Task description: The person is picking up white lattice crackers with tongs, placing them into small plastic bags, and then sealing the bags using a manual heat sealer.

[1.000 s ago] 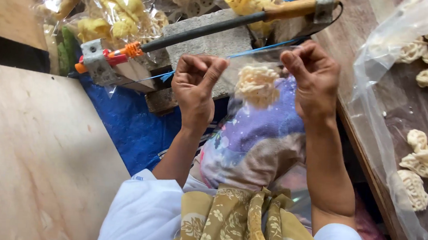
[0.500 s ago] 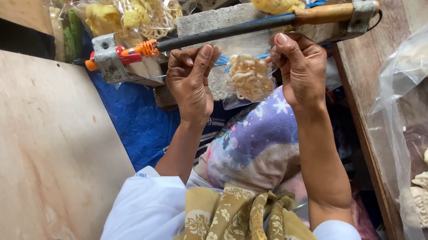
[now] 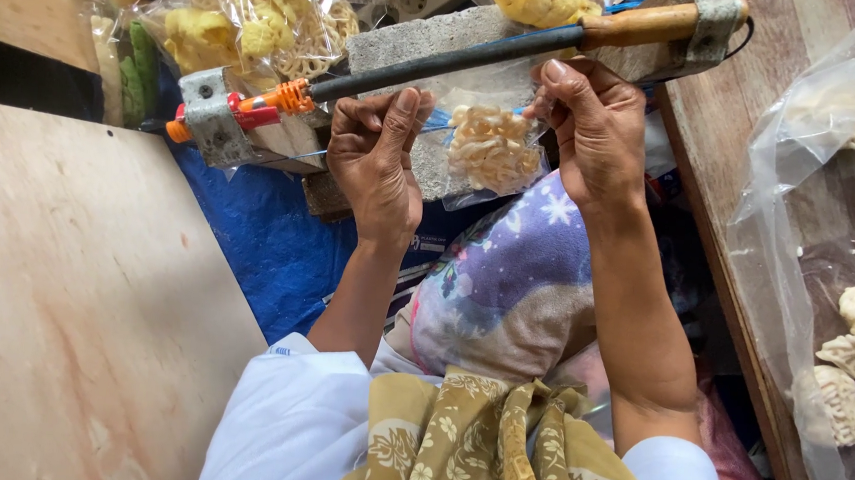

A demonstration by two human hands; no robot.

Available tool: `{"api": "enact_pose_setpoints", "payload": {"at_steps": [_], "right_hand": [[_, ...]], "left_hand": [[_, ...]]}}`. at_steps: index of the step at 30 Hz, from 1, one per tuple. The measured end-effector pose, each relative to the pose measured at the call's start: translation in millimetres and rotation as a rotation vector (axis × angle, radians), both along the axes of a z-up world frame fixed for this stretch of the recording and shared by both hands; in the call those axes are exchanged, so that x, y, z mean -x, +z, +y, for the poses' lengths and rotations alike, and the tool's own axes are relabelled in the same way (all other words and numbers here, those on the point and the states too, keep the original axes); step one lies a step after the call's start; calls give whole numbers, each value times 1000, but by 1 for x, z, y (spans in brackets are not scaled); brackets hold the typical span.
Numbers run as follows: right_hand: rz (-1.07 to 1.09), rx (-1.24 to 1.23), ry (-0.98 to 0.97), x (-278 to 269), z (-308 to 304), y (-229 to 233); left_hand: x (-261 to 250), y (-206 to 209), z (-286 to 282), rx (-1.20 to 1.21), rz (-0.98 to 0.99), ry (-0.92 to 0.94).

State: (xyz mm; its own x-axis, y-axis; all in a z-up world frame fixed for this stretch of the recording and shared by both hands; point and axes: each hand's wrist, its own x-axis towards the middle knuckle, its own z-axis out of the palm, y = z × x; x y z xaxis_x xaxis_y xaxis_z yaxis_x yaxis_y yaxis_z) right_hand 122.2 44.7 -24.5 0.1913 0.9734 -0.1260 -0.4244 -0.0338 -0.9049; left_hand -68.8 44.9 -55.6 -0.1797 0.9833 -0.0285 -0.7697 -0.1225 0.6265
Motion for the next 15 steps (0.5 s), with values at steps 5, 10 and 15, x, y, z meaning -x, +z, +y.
{"api": "enact_pose_setpoints", "payload": {"at_steps": [5, 10, 15], "right_hand": [[-10, 20, -12, -4, -9, 2], [-523, -150, 75, -9, -67, 48], [-750, -129, 426, -37, -135, 86]], "left_hand": [[1, 0, -5, -15, 1, -5], [-15, 6, -21, 93, 290, 36], [-37, -20, -55, 64, 509, -277]]}}
